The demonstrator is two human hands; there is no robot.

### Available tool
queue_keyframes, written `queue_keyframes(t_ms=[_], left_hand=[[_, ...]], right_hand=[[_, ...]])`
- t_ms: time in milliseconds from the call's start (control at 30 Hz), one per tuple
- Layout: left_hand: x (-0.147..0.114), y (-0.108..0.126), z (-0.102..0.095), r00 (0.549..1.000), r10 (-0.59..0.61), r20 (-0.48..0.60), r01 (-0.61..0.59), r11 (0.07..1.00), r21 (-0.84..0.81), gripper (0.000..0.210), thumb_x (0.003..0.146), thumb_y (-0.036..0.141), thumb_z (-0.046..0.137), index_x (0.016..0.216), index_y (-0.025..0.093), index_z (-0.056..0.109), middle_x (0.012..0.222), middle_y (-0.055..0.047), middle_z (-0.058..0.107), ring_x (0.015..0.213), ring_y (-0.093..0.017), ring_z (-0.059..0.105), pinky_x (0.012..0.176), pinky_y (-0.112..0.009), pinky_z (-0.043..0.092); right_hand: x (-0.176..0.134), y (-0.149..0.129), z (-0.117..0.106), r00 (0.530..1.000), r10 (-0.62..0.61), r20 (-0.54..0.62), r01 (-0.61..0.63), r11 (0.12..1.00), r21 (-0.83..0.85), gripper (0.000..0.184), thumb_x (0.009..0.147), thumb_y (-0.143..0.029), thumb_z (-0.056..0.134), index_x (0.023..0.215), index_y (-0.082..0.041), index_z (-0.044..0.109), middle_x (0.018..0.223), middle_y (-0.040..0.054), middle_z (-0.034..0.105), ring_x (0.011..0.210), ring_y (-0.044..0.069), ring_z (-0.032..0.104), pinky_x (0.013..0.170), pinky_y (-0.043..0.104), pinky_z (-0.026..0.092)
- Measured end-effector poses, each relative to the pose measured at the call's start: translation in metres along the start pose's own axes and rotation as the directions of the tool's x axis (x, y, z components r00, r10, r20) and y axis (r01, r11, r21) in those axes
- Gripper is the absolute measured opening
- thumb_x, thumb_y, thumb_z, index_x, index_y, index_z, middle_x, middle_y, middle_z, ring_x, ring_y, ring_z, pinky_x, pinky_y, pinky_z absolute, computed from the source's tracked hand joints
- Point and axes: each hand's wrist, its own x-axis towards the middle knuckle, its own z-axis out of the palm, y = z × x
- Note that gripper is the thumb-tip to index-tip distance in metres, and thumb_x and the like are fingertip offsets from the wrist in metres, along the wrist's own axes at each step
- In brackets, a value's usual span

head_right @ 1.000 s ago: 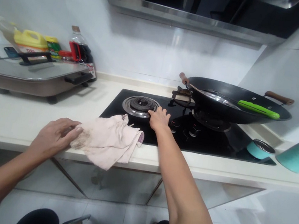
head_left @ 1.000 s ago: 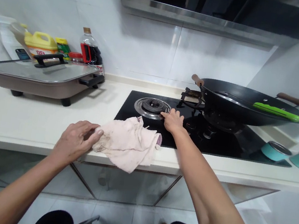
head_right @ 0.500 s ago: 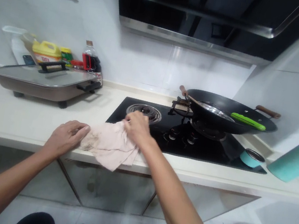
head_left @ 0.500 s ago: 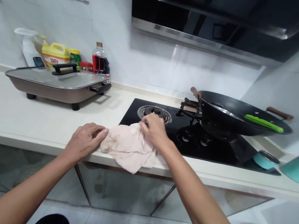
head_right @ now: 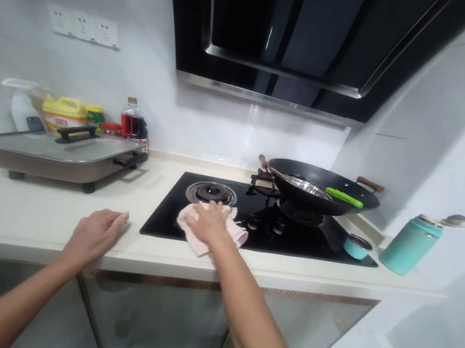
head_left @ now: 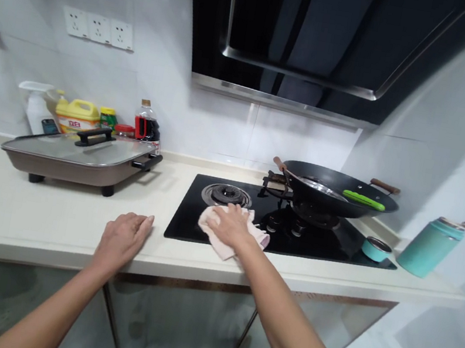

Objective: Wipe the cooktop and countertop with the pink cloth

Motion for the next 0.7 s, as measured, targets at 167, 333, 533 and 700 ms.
queue_keyframes(t_ms=[167, 333, 533, 700], left_hand=[[-0.001, 0.002, 0.003, 1.000, -0.023, 0.006, 0.023, 0.999, 0.023, 0.056, 0.101, 0.053, 0.031, 0.095, 0.021, 0.077, 0.101, -0.011, 0.077, 0.105, -0.029, 0.066, 0.092, -0.040, 0.046], [-0.001, 0.003, 0.001, 0.999, -0.039, 0.024, 0.039, 0.999, 0.017, 0.056, 0.100, 0.053, 0.032, 0.099, 0.020, 0.078, 0.104, -0.011, 0.077, 0.109, -0.030, 0.067, 0.094, -0.040, 0.045], [0.001, 0.004, 0.003, 0.998, -0.055, 0.038, 0.053, 0.997, 0.061, 0.057, 0.101, 0.054, 0.032, 0.098, 0.021, 0.078, 0.108, -0.012, 0.078, 0.112, -0.031, 0.065, 0.091, -0.041, 0.044], [-0.001, 0.004, 0.005, 0.998, -0.063, 0.015, 0.062, 0.996, 0.060, 0.055, 0.100, 0.052, 0.034, 0.100, 0.020, 0.079, 0.110, -0.012, 0.077, 0.113, -0.032, 0.065, 0.093, -0.042, 0.044]], right_hand=[[0.017, 0.041, -0.011, 0.951, 0.301, -0.067, -0.305, 0.951, -0.047, 0.066, 0.099, -0.067, 0.044, 0.149, -0.025, 0.053, 0.148, 0.0210, 0.050, 0.139, 0.039, 0.044, 0.112, 0.055, 0.029], [0.022, 0.035, -0.010, 0.924, 0.366, -0.115, -0.374, 0.926, -0.059, 0.066, 0.099, -0.064, 0.045, 0.142, -0.015, 0.055, 0.140, 0.0266, 0.054, 0.131, 0.041, 0.050, 0.107, 0.054, 0.032], [-0.011, 0.002, -0.006, 0.983, 0.157, -0.099, -0.166, 0.981, -0.099, 0.054, 0.100, -0.061, 0.046, 0.134, -0.022, 0.061, 0.136, 0.0184, 0.059, 0.125, 0.034, 0.053, 0.106, 0.047, 0.033], [-0.048, -0.019, 0.006, 0.973, -0.152, -0.174, 0.143, 0.988, -0.062, 0.040, 0.100, -0.052, 0.052, 0.126, -0.025, 0.064, 0.120, 0.0107, 0.064, 0.115, 0.028, 0.055, 0.103, 0.042, 0.036]])
